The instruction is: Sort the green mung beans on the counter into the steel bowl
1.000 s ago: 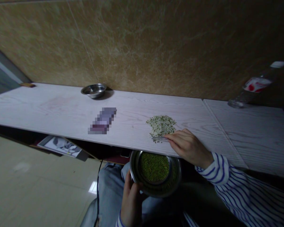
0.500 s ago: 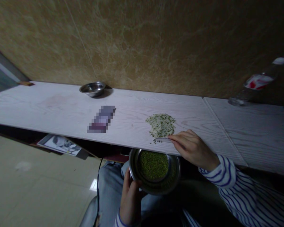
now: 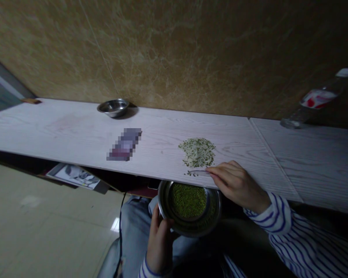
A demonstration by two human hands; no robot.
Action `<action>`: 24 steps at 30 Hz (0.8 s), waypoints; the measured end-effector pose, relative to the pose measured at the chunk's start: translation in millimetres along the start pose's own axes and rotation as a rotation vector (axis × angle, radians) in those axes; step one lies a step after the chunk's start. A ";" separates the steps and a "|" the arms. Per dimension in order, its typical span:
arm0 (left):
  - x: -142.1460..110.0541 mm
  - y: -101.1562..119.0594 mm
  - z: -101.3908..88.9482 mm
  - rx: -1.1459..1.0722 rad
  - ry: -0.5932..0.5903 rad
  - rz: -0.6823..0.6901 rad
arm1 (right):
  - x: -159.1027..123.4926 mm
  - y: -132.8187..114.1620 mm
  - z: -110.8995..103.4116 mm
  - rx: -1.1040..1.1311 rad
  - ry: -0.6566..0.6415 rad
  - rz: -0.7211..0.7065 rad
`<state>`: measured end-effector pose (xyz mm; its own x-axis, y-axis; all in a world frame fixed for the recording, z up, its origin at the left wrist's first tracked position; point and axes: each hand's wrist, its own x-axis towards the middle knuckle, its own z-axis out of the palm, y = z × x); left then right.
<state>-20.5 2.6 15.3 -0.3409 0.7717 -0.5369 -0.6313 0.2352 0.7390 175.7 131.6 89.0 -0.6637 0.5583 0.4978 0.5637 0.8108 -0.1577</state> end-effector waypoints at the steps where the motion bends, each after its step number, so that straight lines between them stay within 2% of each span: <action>1: 0.0 0.3 0.1 0.001 0.004 -0.005 | 0.0 -0.9 0.2 -0.001 -0.004 -0.005; 12: 1.2 0.2 -0.4 -0.007 -0.009 -0.005 | -0.4 -17.7 0.5 0.055 0.007 -0.012; 24: -0.4 1.3 -1.7 -0.035 -0.014 0.008 | -2.7 -10.0 1.0 0.005 0.050 0.064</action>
<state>-22.4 1.7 15.8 -0.3367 0.7819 -0.5247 -0.6527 0.2079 0.7285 171.4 122.1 88.4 -0.6008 0.6001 0.5281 0.6021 0.7743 -0.1948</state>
